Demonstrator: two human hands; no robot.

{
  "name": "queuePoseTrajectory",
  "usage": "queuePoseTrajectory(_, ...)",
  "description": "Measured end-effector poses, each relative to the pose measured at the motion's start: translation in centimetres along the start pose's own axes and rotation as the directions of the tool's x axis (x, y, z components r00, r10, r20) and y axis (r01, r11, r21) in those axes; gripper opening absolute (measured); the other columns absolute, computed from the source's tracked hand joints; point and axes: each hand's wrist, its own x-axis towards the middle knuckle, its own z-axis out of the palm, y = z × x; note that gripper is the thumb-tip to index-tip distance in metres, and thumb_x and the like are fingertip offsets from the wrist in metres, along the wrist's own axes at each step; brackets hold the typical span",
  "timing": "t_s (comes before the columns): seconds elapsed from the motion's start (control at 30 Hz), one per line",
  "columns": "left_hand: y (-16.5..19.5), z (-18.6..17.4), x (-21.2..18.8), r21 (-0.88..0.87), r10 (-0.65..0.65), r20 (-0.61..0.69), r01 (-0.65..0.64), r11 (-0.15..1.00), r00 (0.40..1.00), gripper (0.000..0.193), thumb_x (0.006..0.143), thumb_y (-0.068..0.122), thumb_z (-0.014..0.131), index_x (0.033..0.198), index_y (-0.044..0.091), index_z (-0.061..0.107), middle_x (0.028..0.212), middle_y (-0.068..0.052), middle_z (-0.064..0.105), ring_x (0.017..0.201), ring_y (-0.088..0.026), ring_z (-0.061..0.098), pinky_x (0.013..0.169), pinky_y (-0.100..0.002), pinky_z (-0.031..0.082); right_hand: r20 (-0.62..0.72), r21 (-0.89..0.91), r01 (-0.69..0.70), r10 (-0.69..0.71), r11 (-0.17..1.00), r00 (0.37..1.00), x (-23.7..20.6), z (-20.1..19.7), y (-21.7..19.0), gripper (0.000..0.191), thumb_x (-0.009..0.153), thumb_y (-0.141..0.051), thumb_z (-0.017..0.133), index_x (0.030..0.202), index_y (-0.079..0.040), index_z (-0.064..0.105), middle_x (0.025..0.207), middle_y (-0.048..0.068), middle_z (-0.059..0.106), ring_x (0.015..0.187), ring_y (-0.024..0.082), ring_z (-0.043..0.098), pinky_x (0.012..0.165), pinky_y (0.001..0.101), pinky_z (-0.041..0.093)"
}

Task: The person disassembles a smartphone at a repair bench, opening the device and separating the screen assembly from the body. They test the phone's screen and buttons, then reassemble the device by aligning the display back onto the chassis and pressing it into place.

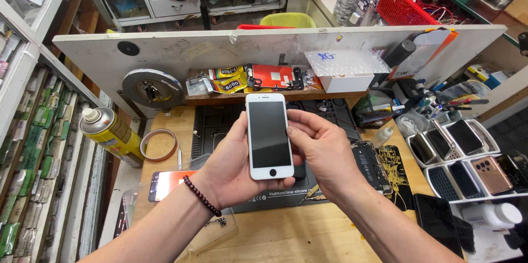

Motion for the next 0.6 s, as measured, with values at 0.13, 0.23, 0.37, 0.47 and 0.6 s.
queuePoseTrajectory(0.13,-0.3,0.4,0.0,0.069,0.011,-0.134,-0.002,0.998,0.991,0.072,0.101,0.07,0.028,0.121,0.011,0.064,0.101,-0.01,0.073,0.087,-0.026,0.073,0.068,-0.046,0.062,0.024,0.058,-0.038,0.037,0.998,0.999,-0.1,-0.1,0.0,0.04,0.091,-0.011,0.068,0.13,0.001,0.067,0.106,0.009,0.078,0.084,0.01,0.071,0.071,0.0248,0.059)
queuePoseTrajectory(0.23,-0.7,0.5,0.0,0.071,0.024,-0.136,-0.014,0.997,0.99,0.073,0.101,0.072,0.029,0.119,0.012,0.065,0.098,-0.009,0.073,0.084,-0.024,0.074,0.065,-0.044,0.062,0.016,0.064,-0.069,0.068,0.996,0.998,-0.1,-0.2,0.3,0.04,0.091,-0.011,0.068,0.129,0.001,0.068,0.105,0.009,0.078,0.083,0.011,0.071,0.069,0.0257,0.057)
queuePoseTrajectory(0.37,-0.6,0.6,0.5,0.064,0.014,-0.144,-0.005,0.998,0.99,0.076,0.101,0.074,0.028,0.117,0.01,0.065,0.096,-0.009,0.073,0.082,-0.024,0.073,0.064,-0.044,0.062,0.044,0.073,-0.075,0.072,0.995,0.996,0.2,-0.5,0.1,0.04,0.091,-0.011,0.068,0.129,0.002,0.068,0.103,0.01,0.077,0.081,0.012,0.07,0.067,0.0266,0.056)
queuePoseTrajectory(0.47,-0.3,0.8,0.7,0.059,-0.002,-0.138,0.011,0.998,0.99,0.075,0.101,0.074,0.028,0.118,0.011,0.065,0.097,-0.01,0.073,0.083,-0.024,0.073,0.065,-0.044,0.062,0.064,0.1,-0.079,0.073,0.992,0.995,0.2,-0.7,-0.3,0.04,0.092,-0.011,0.067,0.13,0.002,0.067,0.102,0.009,0.076,0.08,0.011,0.068,0.067,0.0259,0.055)
queuePoseTrajectory(0.6,0.3,1.1,1.0,0.07,-0.007,-0.133,0.017,0.997,0.991,0.074,0.101,0.072,0.028,0.118,0.011,0.066,0.099,-0.011,0.073,0.084,-0.025,0.072,0.065,-0.044,0.061,0.045,0.073,-0.09,0.087,0.993,0.995,0.3,-0.7,-1.1,0.04,0.092,-0.01,0.065,0.13,0.002,0.068,0.1,0.007,0.075,0.08,0.009,0.067,0.071,0.0248,0.055)
